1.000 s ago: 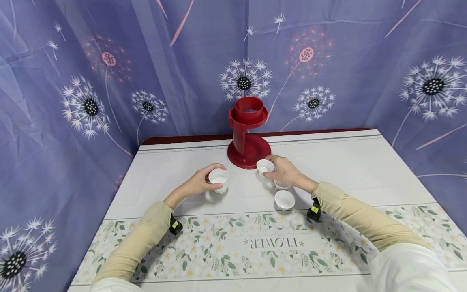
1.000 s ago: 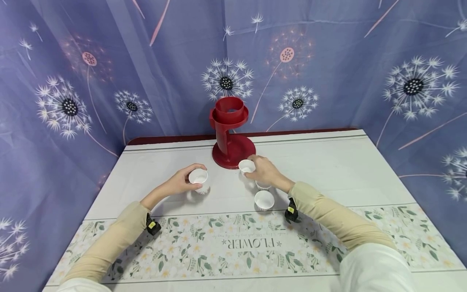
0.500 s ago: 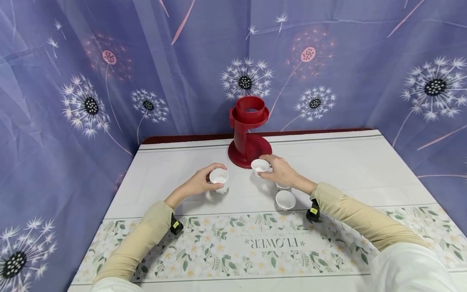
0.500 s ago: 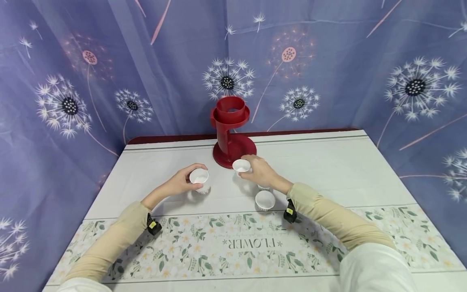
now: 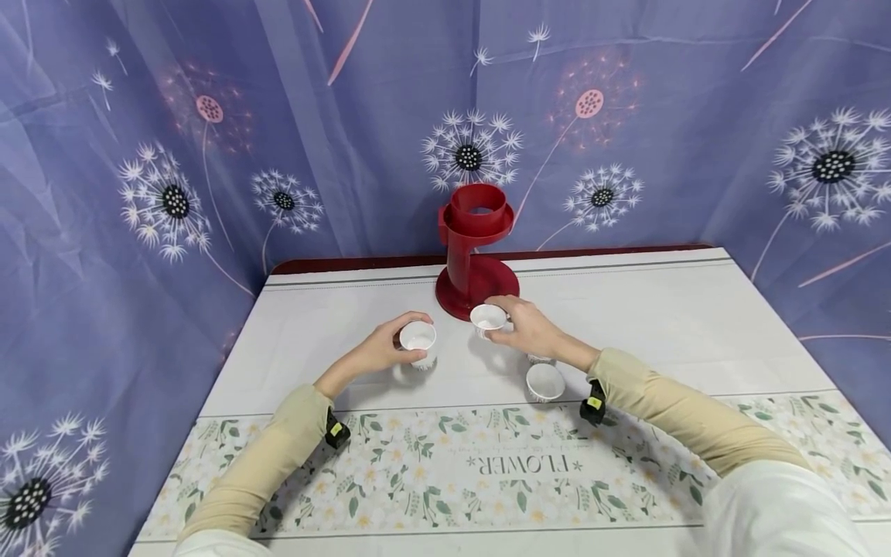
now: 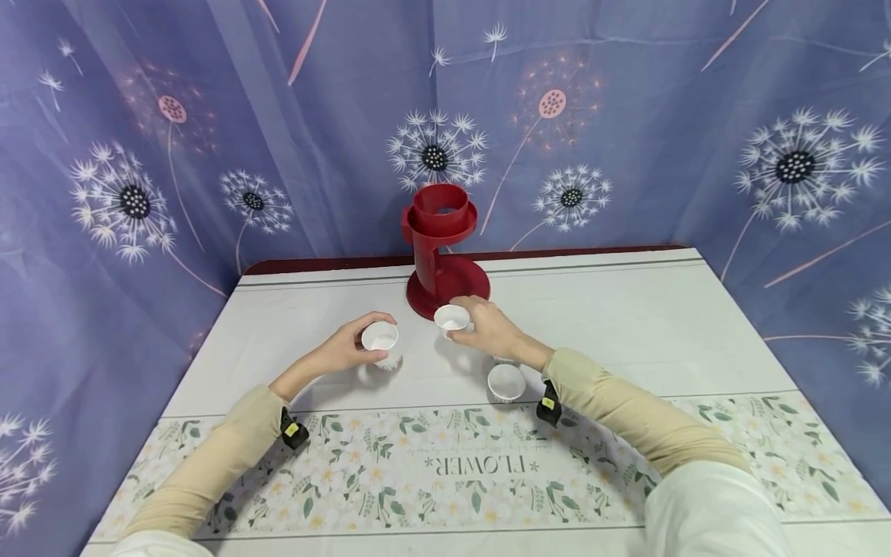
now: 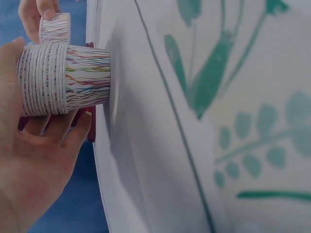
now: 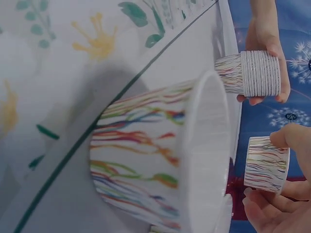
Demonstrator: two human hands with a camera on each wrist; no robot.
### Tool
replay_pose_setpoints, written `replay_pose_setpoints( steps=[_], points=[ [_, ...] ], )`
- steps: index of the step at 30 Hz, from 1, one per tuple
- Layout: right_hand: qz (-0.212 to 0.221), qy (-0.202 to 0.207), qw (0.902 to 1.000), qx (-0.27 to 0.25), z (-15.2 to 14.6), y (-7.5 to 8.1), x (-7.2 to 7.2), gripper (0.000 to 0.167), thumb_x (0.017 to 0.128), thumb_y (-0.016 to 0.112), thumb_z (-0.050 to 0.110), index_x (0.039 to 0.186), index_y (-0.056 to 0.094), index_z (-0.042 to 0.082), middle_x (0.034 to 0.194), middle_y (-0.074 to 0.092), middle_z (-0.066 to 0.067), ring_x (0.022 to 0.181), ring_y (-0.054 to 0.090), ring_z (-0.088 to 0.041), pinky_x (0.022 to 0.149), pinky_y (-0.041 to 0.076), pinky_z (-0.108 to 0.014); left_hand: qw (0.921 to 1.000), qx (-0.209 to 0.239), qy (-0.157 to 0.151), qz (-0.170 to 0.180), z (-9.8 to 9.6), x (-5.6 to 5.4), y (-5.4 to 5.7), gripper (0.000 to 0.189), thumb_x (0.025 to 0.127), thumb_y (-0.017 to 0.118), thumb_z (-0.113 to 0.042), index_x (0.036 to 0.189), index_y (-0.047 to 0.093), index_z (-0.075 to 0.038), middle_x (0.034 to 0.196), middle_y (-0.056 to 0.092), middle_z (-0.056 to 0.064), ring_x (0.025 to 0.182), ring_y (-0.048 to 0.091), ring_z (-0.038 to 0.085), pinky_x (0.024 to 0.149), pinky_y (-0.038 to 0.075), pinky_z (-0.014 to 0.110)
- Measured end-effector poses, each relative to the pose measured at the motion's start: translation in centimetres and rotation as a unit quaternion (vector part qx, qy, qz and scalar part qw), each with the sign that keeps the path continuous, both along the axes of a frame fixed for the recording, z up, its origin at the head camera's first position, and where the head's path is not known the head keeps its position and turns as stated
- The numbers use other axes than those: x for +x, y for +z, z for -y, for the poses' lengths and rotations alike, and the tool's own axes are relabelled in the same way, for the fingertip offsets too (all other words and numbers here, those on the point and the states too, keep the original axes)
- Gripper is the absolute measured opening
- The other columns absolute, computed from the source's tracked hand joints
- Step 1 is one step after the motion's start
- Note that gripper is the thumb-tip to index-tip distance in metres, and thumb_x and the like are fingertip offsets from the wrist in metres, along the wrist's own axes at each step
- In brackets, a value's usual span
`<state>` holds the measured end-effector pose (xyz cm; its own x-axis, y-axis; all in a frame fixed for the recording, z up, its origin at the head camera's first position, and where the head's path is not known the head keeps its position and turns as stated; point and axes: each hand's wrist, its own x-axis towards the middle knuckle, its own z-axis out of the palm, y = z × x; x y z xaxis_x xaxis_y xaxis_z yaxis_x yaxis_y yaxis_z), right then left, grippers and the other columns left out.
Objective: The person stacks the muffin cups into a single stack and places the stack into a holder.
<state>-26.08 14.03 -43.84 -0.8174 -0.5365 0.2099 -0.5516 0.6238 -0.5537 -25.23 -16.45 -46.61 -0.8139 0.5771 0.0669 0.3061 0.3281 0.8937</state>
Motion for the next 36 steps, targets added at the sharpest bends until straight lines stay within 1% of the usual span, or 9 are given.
replay_pose_setpoints(
  steps=[8, 13, 21, 26, 31, 36],
  points=[
    [-0.001, 0.004, 1.0000, -0.007, 0.5, 0.6, 0.4, 0.057, 0.083, 0.074, 0.023, 0.130, 0.054, -0.002, 0.124, 0.061, -0.016, 0.113, 0.058, -0.028, 0.095, 0.049, -0.044, 0.9999, -0.011, 0.003, -0.001, -0.1, 0.0, 0.3, 0.055, 0.085, 0.073, -0.008, 0.134, 0.049, -0.006, 0.121, 0.057, 0.019, 0.100, 0.057, 0.027, 0.082, 0.049, 0.026],
    [-0.004, 0.009, 0.9999, -0.007, 0.9, 0.8, 0.7, 0.058, 0.083, 0.073, 0.022, 0.131, 0.053, -0.002, 0.126, 0.060, -0.016, 0.114, 0.057, -0.028, 0.095, 0.049, -0.044, 0.9999, -0.011, 0.003, -0.004, 0.0, 0.0, 0.3, 0.053, 0.085, 0.073, -0.009, 0.133, 0.050, -0.007, 0.120, 0.057, 0.019, 0.099, 0.057, 0.028, 0.081, 0.050, 0.028],
    [0.000, 0.012, 0.9999, -0.011, 1.3, 1.3, 0.9, 0.059, 0.084, 0.074, 0.022, 0.133, 0.052, -0.002, 0.130, 0.058, -0.015, 0.119, 0.055, -0.028, 0.099, 0.047, -0.045, 0.9999, -0.010, 0.002, -0.004, -0.1, 0.0, 0.1, 0.055, 0.086, 0.073, -0.008, 0.135, 0.049, -0.005, 0.120, 0.057, 0.020, 0.099, 0.057, 0.030, 0.079, 0.049, 0.025],
    [-0.011, 0.023, 0.9995, -0.019, 1.7, 1.6, 0.9, 0.056, 0.083, 0.074, 0.020, 0.130, 0.054, -0.002, 0.125, 0.060, -0.015, 0.113, 0.056, -0.028, 0.097, 0.048, -0.045, 1.0000, 0.000, 0.002, -0.003, -0.1, -0.1, 0.0, 0.057, 0.085, 0.072, -0.005, 0.136, 0.047, -0.003, 0.122, 0.055, 0.023, 0.099, 0.056, 0.030, 0.079, 0.049, 0.025],
    [-0.016, 0.032, 0.9991, -0.021, 1.9, 1.5, 0.9, 0.055, 0.082, 0.075, 0.019, 0.129, 0.055, -0.003, 0.123, 0.061, -0.015, 0.112, 0.057, -0.027, 0.096, 0.049, -0.044, 1.0000, -0.004, 0.000, -0.006, -0.1, -0.2, 0.0, 0.055, 0.086, 0.072, -0.006, 0.136, 0.048, -0.005, 0.121, 0.056, 0.022, 0.097, 0.056, 0.028, 0.078, 0.049, 0.023],
    [-0.023, 0.033, 0.9991, -0.016, 2.0, 1.4, 0.9, 0.056, 0.082, 0.075, 0.021, 0.130, 0.055, -0.002, 0.124, 0.061, -0.015, 0.112, 0.057, -0.027, 0.096, 0.049, -0.044, 0.9998, -0.014, -0.003, -0.015, 0.0, -0.2, 0.0, 0.054, 0.086, 0.073, -0.010, 0.135, 0.049, -0.006, 0.120, 0.057, 0.019, 0.096, 0.058, 0.026, 0.078, 0.049, 0.025]
  ],
)
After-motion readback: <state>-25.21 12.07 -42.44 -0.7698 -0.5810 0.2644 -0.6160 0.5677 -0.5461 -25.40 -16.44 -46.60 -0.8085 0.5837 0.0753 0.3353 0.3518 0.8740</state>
